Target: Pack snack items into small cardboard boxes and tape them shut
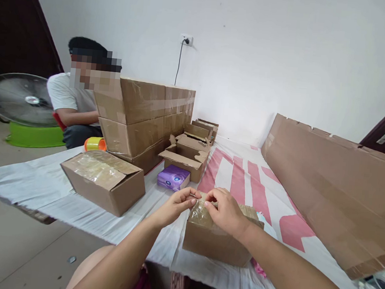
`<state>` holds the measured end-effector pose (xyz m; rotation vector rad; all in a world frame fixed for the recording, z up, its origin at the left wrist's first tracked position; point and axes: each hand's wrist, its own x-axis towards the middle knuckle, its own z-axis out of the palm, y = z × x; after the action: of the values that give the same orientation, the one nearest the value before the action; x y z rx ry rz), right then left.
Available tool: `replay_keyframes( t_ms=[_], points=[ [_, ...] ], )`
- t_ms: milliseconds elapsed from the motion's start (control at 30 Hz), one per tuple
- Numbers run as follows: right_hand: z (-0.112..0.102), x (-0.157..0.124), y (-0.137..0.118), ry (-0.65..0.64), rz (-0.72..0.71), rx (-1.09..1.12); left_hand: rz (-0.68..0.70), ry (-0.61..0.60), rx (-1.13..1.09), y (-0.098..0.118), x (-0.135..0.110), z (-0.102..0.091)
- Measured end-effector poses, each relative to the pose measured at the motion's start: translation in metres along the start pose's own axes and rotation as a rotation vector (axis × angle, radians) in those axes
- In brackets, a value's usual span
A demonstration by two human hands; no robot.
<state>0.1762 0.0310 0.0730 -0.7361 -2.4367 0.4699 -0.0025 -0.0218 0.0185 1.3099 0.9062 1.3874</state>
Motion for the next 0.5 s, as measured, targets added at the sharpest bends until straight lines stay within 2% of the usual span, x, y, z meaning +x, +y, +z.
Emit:
replay_keyframes(
  t_ms=[200, 500],
  points=[
    [-0.001, 0.015, -0.004, -0.18, 0.191, 0.038, 0.008, 0.038, 0.026, 0.004, -0.001, 0.003],
    [-0.003, 0.027, -0.015, -0.233, 0.144, -0.027, 0.017, 0.148, 0.094, 0.005, 0.002, 0.01]
  ],
)
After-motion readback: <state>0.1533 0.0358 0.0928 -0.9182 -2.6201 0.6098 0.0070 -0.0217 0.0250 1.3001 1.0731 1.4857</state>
